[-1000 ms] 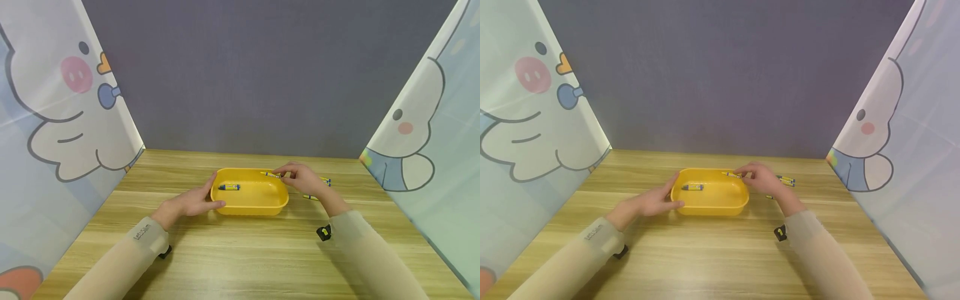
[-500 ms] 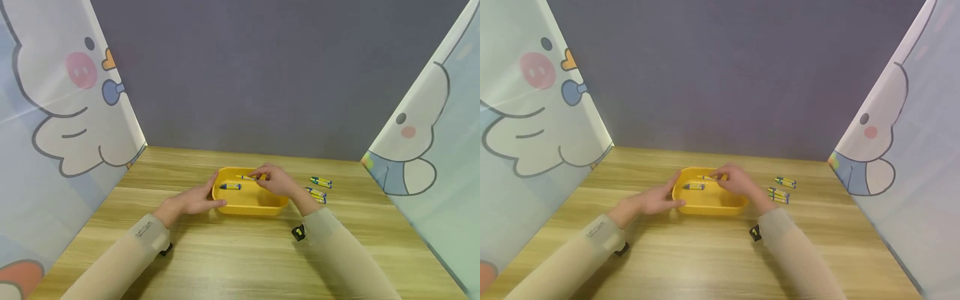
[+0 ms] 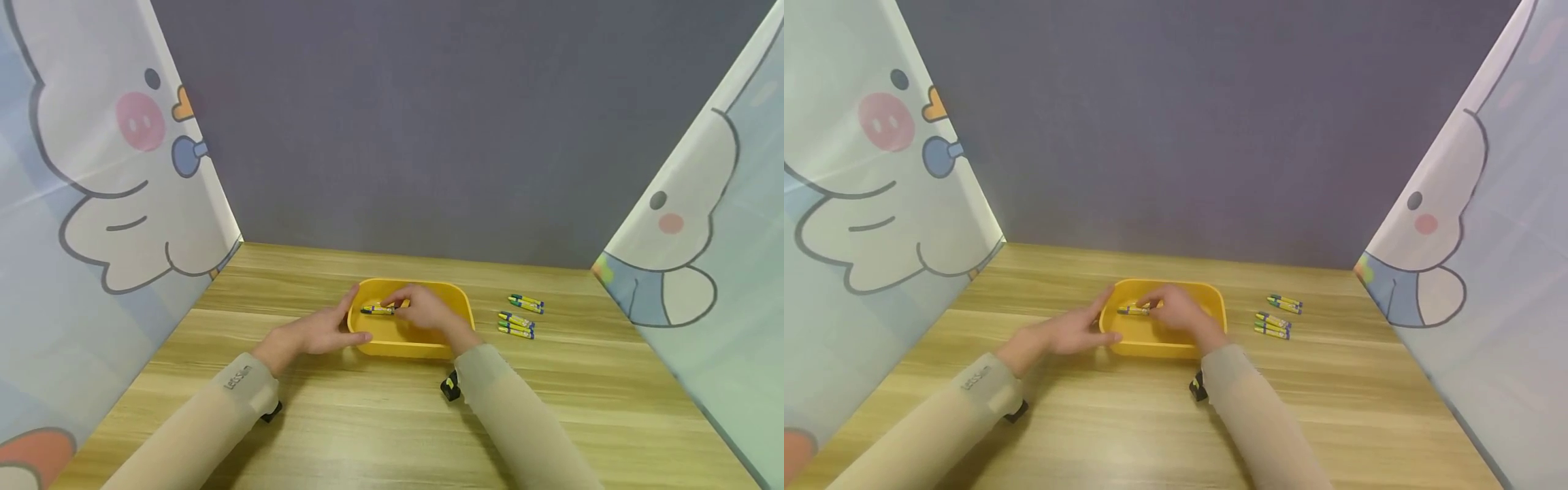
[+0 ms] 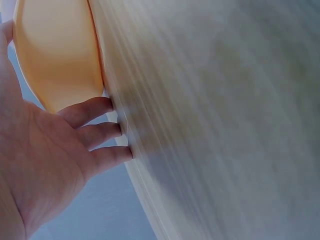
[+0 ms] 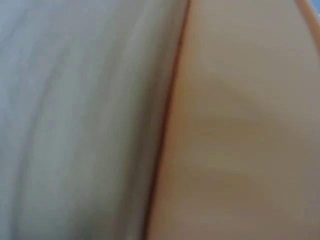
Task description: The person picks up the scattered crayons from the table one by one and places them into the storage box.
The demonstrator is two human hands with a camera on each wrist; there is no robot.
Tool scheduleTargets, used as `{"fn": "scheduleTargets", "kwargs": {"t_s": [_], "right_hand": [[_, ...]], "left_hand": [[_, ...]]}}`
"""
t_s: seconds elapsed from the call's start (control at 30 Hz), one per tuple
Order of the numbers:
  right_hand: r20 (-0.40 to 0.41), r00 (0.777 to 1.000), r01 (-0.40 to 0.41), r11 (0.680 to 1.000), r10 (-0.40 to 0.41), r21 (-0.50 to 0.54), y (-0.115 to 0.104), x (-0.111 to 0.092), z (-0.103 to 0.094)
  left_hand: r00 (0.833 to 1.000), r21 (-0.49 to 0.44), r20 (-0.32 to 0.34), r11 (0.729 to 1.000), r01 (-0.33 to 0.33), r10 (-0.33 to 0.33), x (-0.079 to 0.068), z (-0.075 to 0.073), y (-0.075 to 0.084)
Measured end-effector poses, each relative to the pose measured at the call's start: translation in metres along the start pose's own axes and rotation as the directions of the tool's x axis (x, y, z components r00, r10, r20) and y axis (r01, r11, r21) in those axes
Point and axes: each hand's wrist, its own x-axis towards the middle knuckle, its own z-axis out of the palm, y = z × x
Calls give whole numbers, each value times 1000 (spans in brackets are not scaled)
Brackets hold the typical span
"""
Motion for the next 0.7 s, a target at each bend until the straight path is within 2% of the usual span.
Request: {"fn": "scheduleTargets", "kwargs": {"t_s": [0.23,0.47,0.7], "right_hand": [[8,997,-80,995,79,58,3,3,15],[20,998,-54,999,55,-3,0,5,18],[27,999,-30,1000,30,-6,-1,7,15]], "left_hand": [[1000,-4,3,1000,-3,3,-1,1,0],[1000,-5,-5,1000,-9,9,-3,2,-3],[1000,1,-19,1000,-17,17,-1,2,-3]]}}
